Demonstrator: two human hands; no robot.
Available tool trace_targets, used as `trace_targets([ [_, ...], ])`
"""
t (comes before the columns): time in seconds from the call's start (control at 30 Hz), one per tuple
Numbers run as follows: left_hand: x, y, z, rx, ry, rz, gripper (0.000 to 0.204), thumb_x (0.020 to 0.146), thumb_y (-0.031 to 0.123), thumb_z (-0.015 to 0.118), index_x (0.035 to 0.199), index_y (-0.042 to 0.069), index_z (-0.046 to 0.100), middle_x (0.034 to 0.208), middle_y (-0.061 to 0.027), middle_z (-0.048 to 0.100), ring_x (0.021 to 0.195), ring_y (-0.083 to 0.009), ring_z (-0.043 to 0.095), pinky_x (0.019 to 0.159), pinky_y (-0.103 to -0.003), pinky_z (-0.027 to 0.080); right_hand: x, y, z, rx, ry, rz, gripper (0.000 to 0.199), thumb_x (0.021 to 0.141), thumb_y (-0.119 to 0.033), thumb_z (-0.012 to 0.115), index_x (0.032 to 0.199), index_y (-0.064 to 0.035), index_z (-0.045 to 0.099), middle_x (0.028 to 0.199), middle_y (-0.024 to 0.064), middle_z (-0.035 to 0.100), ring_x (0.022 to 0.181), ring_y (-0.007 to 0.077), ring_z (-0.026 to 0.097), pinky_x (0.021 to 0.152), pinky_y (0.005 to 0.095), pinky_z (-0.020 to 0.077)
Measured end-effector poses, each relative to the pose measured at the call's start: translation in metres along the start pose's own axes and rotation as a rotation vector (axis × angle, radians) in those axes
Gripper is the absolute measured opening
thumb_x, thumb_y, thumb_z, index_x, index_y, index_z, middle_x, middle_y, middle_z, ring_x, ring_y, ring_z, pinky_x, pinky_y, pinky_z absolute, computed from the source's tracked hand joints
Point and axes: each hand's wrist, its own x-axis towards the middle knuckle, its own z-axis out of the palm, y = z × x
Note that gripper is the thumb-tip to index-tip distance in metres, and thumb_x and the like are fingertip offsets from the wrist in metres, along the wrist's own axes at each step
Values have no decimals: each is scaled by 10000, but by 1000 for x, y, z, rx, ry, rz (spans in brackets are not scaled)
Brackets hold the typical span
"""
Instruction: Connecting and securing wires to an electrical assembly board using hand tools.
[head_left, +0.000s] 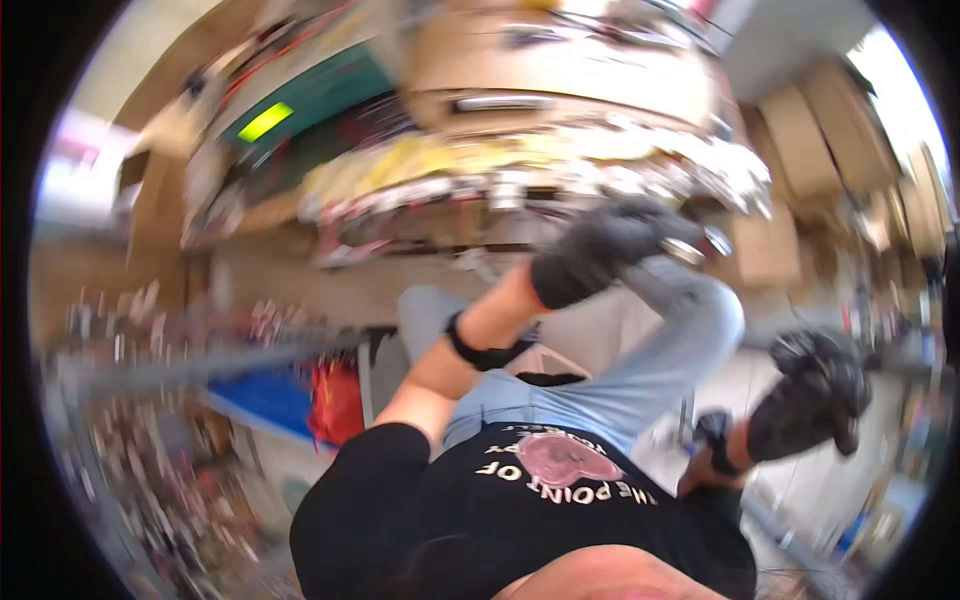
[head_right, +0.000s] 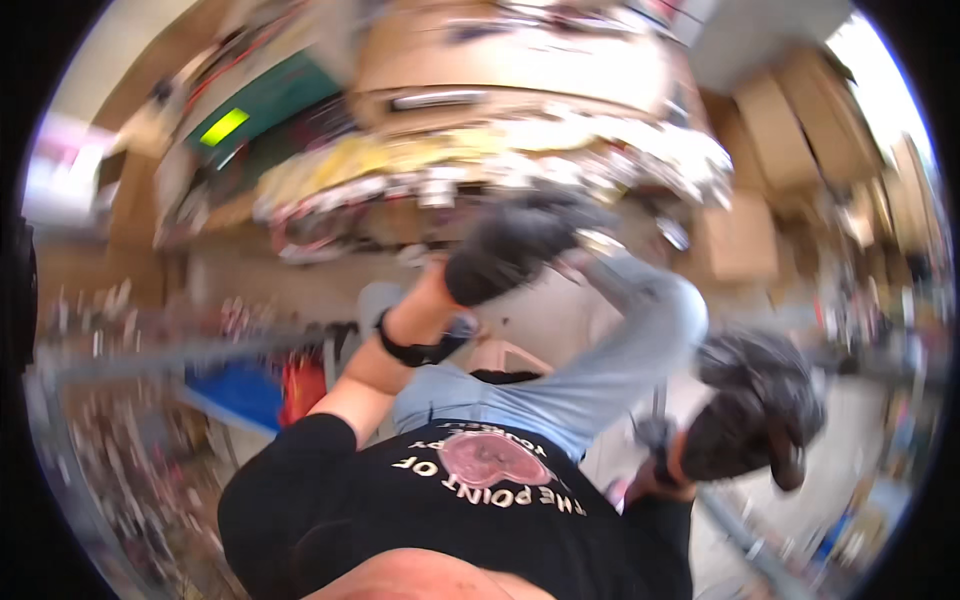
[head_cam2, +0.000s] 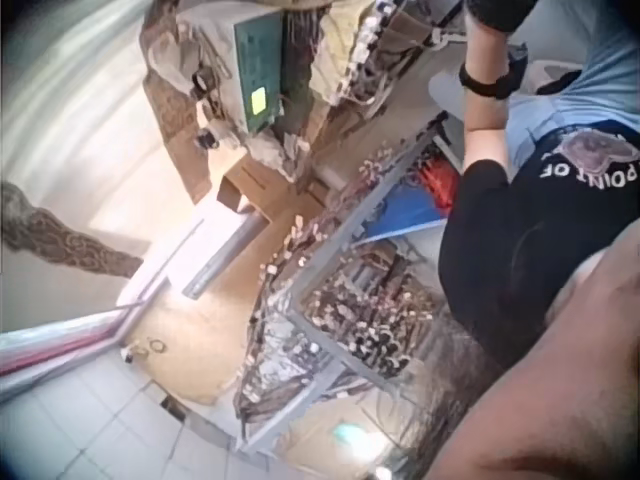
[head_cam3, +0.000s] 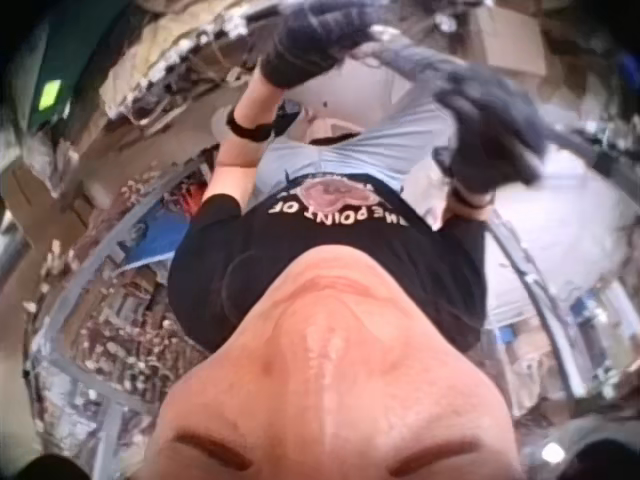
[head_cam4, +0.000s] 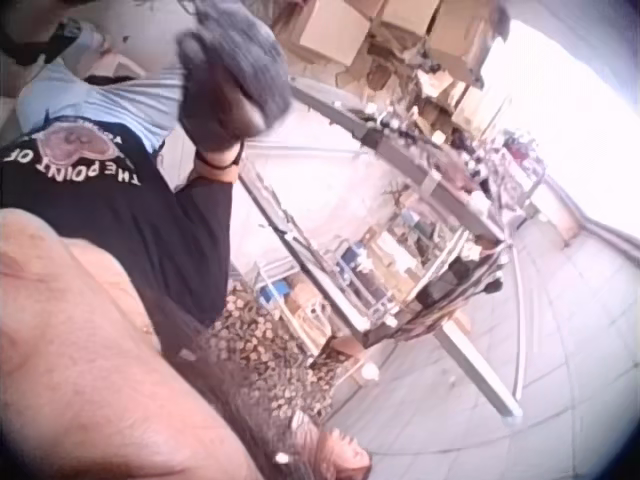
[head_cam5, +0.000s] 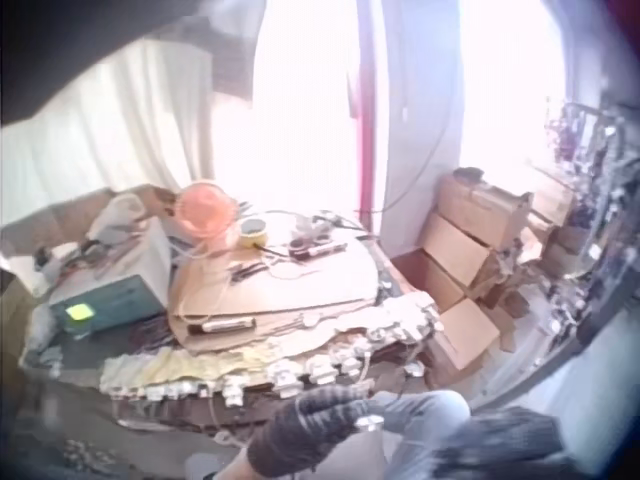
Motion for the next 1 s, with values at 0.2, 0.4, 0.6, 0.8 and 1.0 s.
trace_targets([
  [0.2,-37,-2,37,171,330,113,314,770,230,634,1014,33,619,938,-174,612,808,-267,600,699,-368,477,-28,50,40,52,-20,389,89,860,-106,572,898,-25,562,874,78,593,749,195,583,670,314,492],
  [0.4,-16,-27,60,368,236,-32,376,738,374,622,755,-2,629,691,-212,579,610,-318,571,553,-415,433,-24,61,117,245,-330,405,79,866,-115,572,886,-39,566,846,66,583,719,177,566,641,297,472],
  [0.6,-2,-30,40,424,210,-219,349,713,355,625,671,8,631,601,-202,558,538,-306,548,509,-408,413,-25,55,174,376,-529,395,72,871,-122,572,876,-50,569,823,55,575,694,162,553,618,282,456],
  [0.8,1,-21,29,457,226,-256,304,705,314,624,684,11,622,611,-195,549,549,-289,535,515,-396,405,-26,53,204,472,-624,447,68,877,-131,572,864,-64,573,794,41,565,662,143,536,588,265,436],
  [1.0,11,-19,30,482,221,-276,260,697,274,624,697,15,612,620,-187,539,560,-273,523,521,-385,398,-30,49,206,541,-693,520,70,883,-140,572,851,-78,578,764,28,555,630,124,518,558,247,415],
])
